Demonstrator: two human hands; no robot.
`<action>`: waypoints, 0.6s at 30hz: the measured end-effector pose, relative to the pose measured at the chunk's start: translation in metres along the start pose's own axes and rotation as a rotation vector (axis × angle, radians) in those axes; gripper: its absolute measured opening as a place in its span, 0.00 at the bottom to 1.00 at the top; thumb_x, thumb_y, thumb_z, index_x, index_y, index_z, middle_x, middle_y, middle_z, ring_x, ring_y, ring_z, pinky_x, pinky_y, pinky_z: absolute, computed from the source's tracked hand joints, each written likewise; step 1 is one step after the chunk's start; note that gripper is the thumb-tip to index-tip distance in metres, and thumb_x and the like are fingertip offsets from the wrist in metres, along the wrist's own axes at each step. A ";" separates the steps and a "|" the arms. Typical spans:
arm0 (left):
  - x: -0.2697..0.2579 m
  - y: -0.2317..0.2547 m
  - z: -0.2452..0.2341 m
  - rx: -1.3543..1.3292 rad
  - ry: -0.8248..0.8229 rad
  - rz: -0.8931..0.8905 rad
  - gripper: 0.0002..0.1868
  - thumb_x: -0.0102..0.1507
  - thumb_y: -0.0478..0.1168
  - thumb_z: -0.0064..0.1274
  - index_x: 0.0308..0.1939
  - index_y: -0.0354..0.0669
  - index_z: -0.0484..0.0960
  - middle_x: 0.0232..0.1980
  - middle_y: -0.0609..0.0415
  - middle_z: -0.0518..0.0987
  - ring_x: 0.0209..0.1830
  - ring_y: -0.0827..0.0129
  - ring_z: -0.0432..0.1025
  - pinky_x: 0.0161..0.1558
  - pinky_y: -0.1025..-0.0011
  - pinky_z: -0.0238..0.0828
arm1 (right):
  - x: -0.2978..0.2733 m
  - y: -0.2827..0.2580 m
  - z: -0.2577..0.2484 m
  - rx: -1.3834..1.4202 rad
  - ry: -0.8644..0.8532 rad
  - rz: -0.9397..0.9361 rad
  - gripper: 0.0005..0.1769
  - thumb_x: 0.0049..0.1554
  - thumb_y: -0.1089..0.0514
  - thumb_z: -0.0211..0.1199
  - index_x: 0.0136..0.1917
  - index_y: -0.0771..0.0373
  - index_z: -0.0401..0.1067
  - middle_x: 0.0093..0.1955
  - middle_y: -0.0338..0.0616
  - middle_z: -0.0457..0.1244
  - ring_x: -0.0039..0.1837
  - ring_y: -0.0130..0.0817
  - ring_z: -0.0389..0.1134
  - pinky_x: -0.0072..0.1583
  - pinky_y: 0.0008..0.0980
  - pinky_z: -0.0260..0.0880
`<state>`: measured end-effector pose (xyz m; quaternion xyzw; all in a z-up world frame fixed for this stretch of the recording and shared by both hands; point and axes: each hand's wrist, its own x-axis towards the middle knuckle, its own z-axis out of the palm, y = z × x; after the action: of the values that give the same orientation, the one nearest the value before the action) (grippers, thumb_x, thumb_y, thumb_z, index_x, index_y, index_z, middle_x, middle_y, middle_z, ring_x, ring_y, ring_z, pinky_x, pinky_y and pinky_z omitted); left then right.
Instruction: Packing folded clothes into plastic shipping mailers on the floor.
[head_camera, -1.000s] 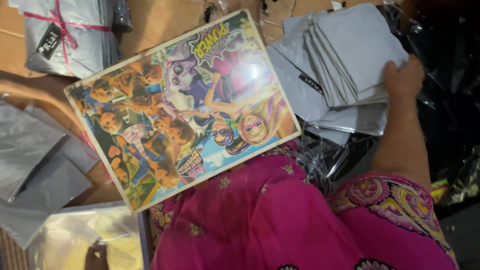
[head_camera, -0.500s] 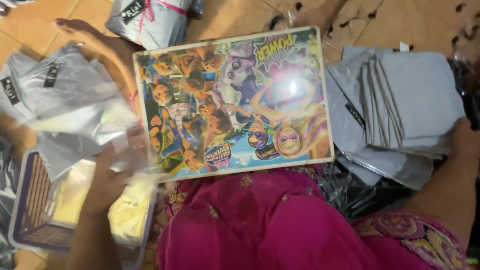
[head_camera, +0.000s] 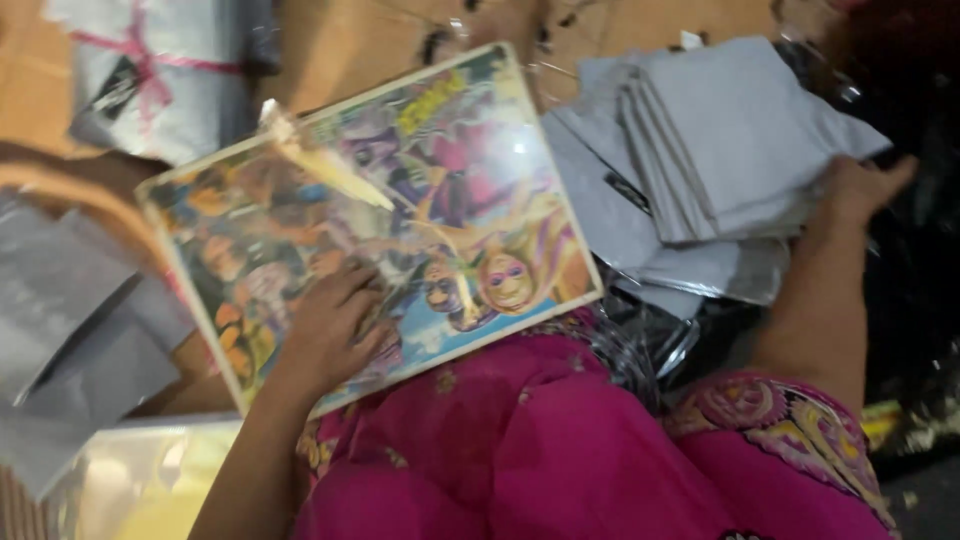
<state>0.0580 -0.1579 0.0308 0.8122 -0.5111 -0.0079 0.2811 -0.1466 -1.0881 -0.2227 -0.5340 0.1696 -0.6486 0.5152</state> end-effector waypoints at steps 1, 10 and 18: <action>0.001 0.000 0.000 0.020 -0.074 -0.082 0.19 0.65 0.50 0.55 0.49 0.36 0.81 0.63 0.39 0.77 0.65 0.44 0.70 0.65 0.47 0.66 | -0.013 -0.026 0.016 -0.291 0.045 0.208 0.44 0.51 0.76 0.68 0.75 0.53 0.56 0.63 0.61 0.71 0.58 0.44 0.78 0.60 0.49 0.82; -0.002 -0.001 -0.001 0.050 -0.182 -0.172 0.21 0.60 0.47 0.60 0.53 0.39 0.82 0.67 0.43 0.75 0.71 0.49 0.67 0.69 0.47 0.63 | -0.137 -0.251 0.114 -0.637 -0.162 0.588 0.47 0.49 0.64 0.69 0.77 0.59 0.52 0.67 0.45 0.66 0.61 0.30 0.72 0.59 0.26 0.78; 0.002 0.001 0.001 0.107 -0.158 -0.149 0.24 0.61 0.51 0.60 0.53 0.38 0.82 0.66 0.43 0.75 0.71 0.49 0.67 0.70 0.48 0.64 | -0.080 -0.228 0.101 -1.033 -0.477 0.472 0.24 0.63 0.44 0.66 0.64 0.63 0.73 0.57 0.42 0.69 0.57 0.27 0.70 0.58 0.27 0.70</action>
<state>0.0577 -0.1601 0.0304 0.8586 -0.4695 -0.0655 0.1949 -0.1787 -0.8931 -0.0507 -0.7932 0.4556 -0.2137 0.3431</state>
